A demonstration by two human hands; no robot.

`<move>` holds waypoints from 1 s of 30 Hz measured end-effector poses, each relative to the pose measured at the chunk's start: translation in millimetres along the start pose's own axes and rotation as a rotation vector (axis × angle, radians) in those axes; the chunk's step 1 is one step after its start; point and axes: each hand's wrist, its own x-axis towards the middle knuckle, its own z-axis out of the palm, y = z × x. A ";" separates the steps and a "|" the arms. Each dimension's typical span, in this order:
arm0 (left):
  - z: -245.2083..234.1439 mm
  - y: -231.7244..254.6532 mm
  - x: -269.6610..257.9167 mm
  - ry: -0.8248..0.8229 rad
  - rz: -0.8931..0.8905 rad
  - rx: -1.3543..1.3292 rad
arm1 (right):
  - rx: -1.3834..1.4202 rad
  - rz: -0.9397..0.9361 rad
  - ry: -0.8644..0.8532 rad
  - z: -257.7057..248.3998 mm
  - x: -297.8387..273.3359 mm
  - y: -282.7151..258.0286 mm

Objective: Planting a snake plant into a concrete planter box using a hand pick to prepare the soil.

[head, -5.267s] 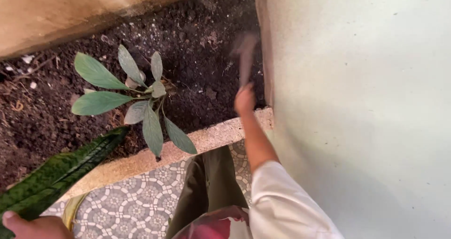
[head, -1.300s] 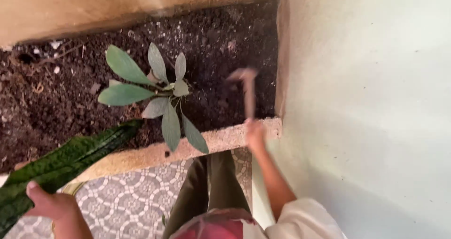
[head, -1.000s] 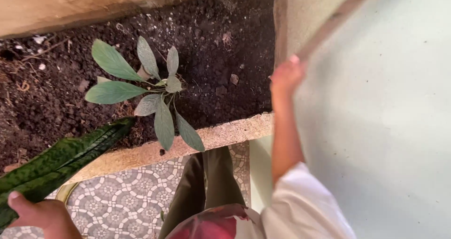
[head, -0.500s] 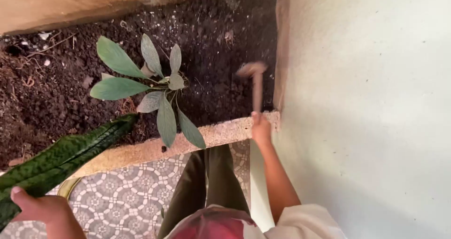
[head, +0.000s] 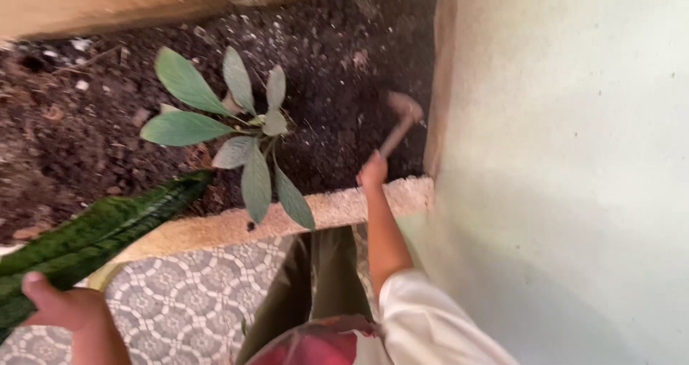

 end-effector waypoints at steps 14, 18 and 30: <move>82.0 60.7 13.9 -0.088 -0.069 0.042 | -0.046 0.224 -0.227 -146.7 -90.0 -160.3; 87.4 67.0 10.2 -0.119 -0.050 0.022 | 0.106 -0.091 -0.080 -158.2 -60.4 -248.6; 48.1 38.0 -0.6 0.001 -0.050 -0.001 | -0.191 0.225 -0.146 -22.0 -35.9 -40.9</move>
